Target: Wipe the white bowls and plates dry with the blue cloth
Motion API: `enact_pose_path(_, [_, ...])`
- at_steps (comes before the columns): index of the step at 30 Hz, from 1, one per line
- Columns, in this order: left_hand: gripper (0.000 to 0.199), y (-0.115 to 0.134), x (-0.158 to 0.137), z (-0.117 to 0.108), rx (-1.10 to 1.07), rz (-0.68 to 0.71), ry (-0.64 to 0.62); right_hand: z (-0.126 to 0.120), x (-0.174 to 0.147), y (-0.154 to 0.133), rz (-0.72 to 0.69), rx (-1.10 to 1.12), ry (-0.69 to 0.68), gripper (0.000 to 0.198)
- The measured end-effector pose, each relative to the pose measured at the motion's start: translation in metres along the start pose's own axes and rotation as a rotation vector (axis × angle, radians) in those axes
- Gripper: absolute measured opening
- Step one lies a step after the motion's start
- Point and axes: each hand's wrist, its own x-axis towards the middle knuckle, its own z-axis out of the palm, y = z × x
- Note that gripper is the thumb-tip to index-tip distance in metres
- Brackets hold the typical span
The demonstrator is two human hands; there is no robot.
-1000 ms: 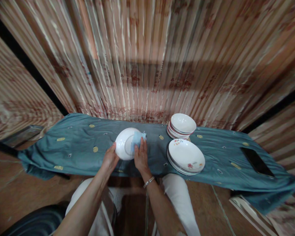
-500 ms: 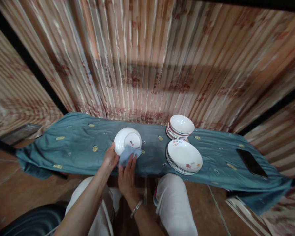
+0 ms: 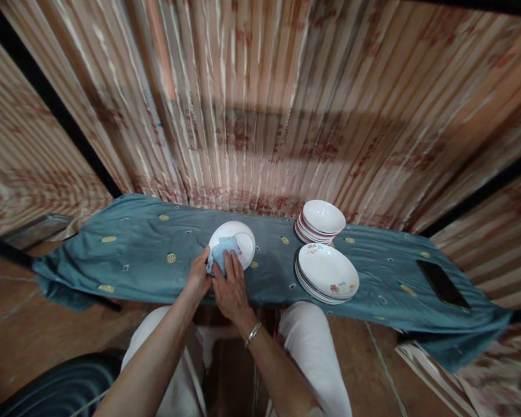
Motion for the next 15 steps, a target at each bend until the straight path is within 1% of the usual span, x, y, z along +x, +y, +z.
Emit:
enact_pose_path(2, [0.022, 0.001, -0.003, 0.003, -0.019, 0.007, -0.001, -0.007, 0.011, 0.004, -0.040, -0.039, -0.011, 0.041])
enact_pose_path(5, [0.024, 0.003, -0.009, 0.009, -0.085, -0.040, -0.015, -0.018, 0.029, 0.010, -0.060, -0.090, -0.028, 0.038])
enact_pose_path(8, [0.029, 0.006, -0.013, 0.014, -0.133, -0.054, -0.082, -0.026, 0.047, 0.014, -0.070, -0.119, -0.036, 0.039])
enact_pose_path(11, [0.031, 0.006, -0.014, 0.015, -0.158, -0.012, -0.152, -0.032, 0.064, 0.019, -0.042, -0.120, -0.015, 0.040])
enact_pose_path(13, [0.034, 0.004, -0.011, 0.015, -0.173, 0.011, -0.169, -0.034, 0.072, 0.023, -0.006, -0.110, 0.002, 0.041])
enact_pose_path(15, [0.038, 0.001, -0.008, 0.014, -0.169, 0.001, -0.176, -0.035, 0.078, 0.029, 0.032, -0.099, 0.023, 0.042])
